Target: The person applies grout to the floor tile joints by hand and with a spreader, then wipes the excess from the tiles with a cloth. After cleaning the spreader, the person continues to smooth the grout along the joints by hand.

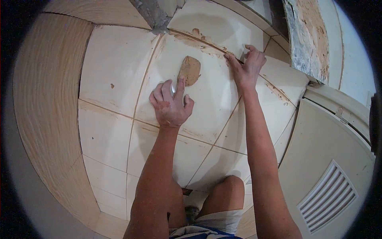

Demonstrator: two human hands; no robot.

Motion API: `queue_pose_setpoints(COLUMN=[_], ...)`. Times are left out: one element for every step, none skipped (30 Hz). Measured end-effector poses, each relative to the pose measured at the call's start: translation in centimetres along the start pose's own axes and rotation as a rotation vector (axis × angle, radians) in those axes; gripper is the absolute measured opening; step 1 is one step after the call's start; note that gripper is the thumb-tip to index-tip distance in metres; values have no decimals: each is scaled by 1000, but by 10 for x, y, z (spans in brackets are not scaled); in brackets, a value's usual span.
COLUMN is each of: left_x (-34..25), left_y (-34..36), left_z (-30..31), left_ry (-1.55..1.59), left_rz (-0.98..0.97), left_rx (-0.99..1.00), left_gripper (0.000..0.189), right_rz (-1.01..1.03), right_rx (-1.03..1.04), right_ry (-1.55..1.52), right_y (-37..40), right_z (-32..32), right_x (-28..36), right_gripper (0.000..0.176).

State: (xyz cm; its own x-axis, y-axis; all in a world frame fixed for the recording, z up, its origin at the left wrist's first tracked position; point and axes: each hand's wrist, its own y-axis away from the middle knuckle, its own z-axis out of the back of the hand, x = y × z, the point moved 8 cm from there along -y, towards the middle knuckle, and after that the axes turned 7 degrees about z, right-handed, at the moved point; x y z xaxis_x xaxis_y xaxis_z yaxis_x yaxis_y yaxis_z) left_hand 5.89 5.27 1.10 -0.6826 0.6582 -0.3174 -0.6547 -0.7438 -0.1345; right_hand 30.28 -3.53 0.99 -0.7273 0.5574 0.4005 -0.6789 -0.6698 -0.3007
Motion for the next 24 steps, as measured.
queue_pose_setpoints(left_x=[-1, -1, -2, -2, -1, -1, -1, -1, -2, -2, -2, -2, -1, -1, -1, -2, -2, -3, -4, -4, -3, -3, -2, -2], left_y=[0, -2, -2, -2, -1, 0, 1, 1, 0, 0, 0, 0, 1, 0, 0, 0, 0, -1, -1, 0, 0, 0, 0, 1], left_z=[0, 2, 4, 3, 1, 0, -1, -1, 0, 0, 0, 0, 1, 1, 1, 0, 2, 4, 4, 3, 1, 0, 0, 0], left_ry=[1, -13, -27, -25, -19, -14, -11, -17, -22, -18, -19, -21, -17, -13, -9, -4, -18, -34, -33, -32, -32, -35, -29, -22], left_rz=[-1, 2, 6, 4, -3, -9, -10, -15, -19, -20, -19, -17, -15, -13, -13, -15, -9, -5, -14, -15, -16, -23, -24, -23], left_rx=[1, -20, -40, -39, -25, -8, -5, -12, -19, -20, -17, -15, -15, -14, -11, -11, -33, -55, -58, -36, -13, -12, -20, -26], left_gripper=[65, 61, 57, 57, 61, 64, 64, 64, 64, 64, 63, 63, 63, 62, 62, 62, 60, 57, 57, 59, 61, 61, 61, 60], right_rz=[34, 34, 69, 104, 102, 120, 138, 137, 127, 119, 121, 74, 26, 27, -65, -158, -116, -130, -69, -9, -15, 47, 108, 104], right_rx=[-7, -7, -5, -2, -3, -6, -9, -8, 2, 12, 10, 29, 49, 49, -12, -73, -39, -14, -20, -26, -33, -36, -36, -36], right_ry=[6, 9, 15, 21, 23, 25, 26, 29, 37, 45, 48, 87, 127, 130, 60, -9, -30, -27, -23, -19, -21, -21, -20, -19], right_y=[-2, -3, -4, -5, -6, -7, -7, -6, -3, -1, 3, 10, 16, 22, 28, 32, 29, 22, 17, 11, 8, 6, 5, 6], right_z=[0, -1, -3, -5, -6, -6, -4, -1, 2, 7, 15, 23, 28, 30, 37, 43, 36, 31, 23, 16, 8, 1, -2, -4], right_x=[1, 0, 2, 5, 4, 5, 7, 7, 3, 0, -5, -19, -27, -27, -30, -35, -30, -17, -5, 6, 9, 16, 22, 19], right_gripper=[70, 70, 71, 71, 71, 70, 69, 69, 66, 64, 64, 64, 63, 63, 63, 64, 66, 65, 65, 65, 65, 64, 63, 63])
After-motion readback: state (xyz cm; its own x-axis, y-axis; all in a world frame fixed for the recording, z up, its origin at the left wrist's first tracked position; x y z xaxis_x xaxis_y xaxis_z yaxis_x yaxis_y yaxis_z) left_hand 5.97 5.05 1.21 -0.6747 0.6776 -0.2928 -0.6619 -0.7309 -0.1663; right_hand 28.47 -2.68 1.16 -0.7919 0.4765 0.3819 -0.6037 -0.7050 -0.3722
